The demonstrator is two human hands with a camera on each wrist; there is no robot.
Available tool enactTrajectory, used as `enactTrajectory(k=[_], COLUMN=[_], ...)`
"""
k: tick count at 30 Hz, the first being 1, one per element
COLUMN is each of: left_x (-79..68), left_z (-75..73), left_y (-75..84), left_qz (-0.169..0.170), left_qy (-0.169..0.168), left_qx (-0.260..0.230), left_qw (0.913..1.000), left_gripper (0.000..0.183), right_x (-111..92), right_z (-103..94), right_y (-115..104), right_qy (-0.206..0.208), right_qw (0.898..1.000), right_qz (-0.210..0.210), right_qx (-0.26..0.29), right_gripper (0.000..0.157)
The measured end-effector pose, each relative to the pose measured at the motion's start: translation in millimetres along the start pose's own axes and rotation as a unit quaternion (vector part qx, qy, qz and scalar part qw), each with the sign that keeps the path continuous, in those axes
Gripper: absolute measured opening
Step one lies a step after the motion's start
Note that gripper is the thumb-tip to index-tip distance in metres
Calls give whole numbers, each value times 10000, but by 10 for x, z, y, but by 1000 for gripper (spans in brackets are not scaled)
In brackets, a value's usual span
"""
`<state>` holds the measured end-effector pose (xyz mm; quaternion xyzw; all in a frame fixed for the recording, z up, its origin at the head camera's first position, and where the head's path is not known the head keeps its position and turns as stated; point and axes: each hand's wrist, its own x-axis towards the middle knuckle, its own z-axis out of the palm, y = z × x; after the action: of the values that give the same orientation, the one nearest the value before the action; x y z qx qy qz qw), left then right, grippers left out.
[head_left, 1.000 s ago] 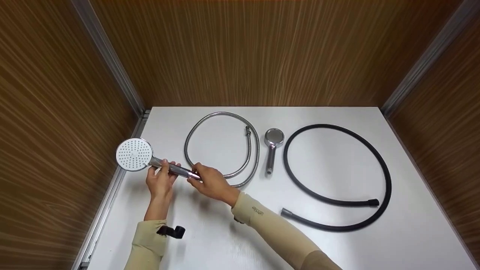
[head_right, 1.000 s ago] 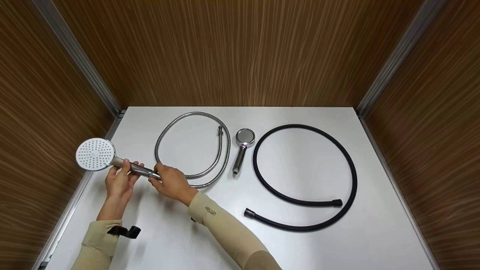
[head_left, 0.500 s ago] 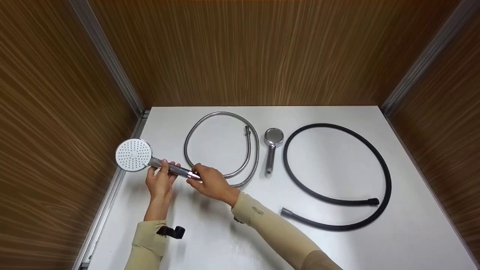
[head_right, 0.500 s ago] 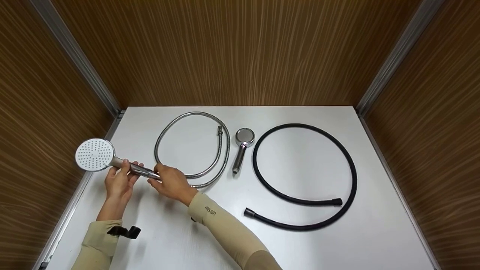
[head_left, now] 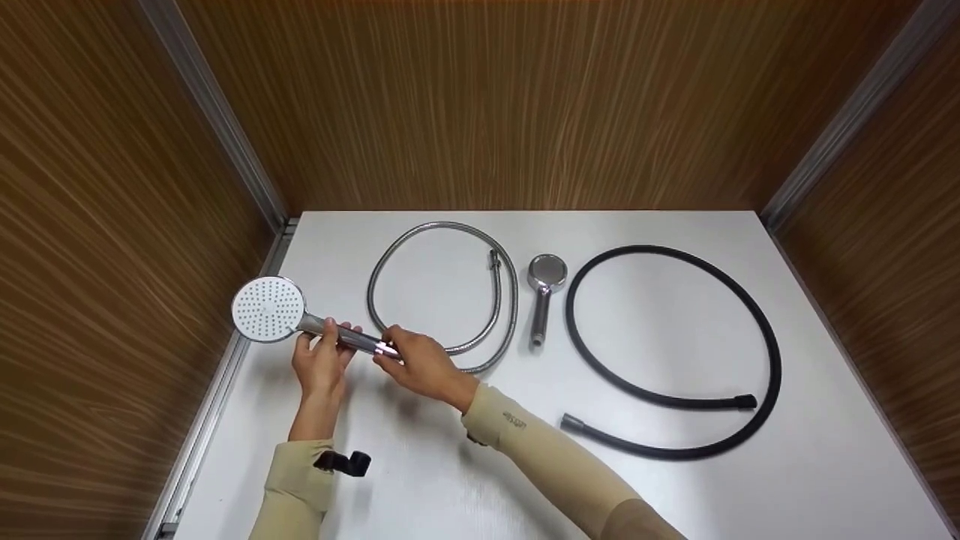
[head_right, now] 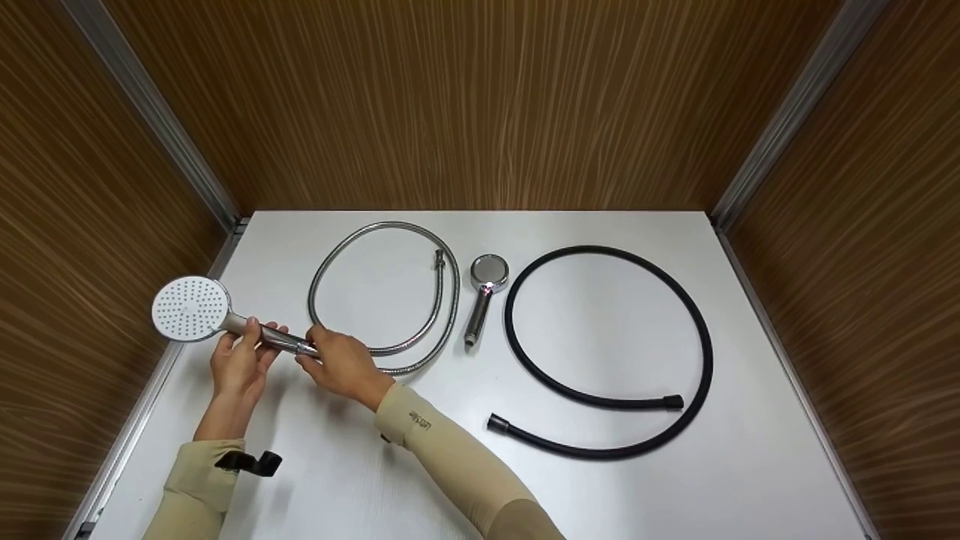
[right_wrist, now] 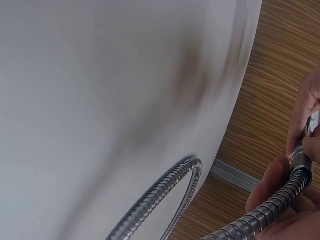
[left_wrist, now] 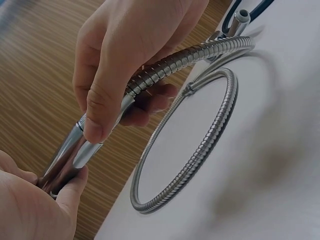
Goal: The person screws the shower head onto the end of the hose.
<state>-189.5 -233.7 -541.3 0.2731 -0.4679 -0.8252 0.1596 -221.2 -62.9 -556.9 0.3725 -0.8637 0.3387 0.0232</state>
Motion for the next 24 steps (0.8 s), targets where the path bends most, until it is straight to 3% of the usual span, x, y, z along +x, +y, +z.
enactTrajectory(k=[24], left_x=[-10], left_z=[5], left_y=[13], left_qz=[4], left_qy=[15], left_qx=[-154], left_qw=[9999], left_gripper=[18], right_x=[-16], right_z=[4], right_y=[-18], right_qy=[79], right_qw=[9999], right_qz=[-83], right_qx=[-89], right_gripper=[24])
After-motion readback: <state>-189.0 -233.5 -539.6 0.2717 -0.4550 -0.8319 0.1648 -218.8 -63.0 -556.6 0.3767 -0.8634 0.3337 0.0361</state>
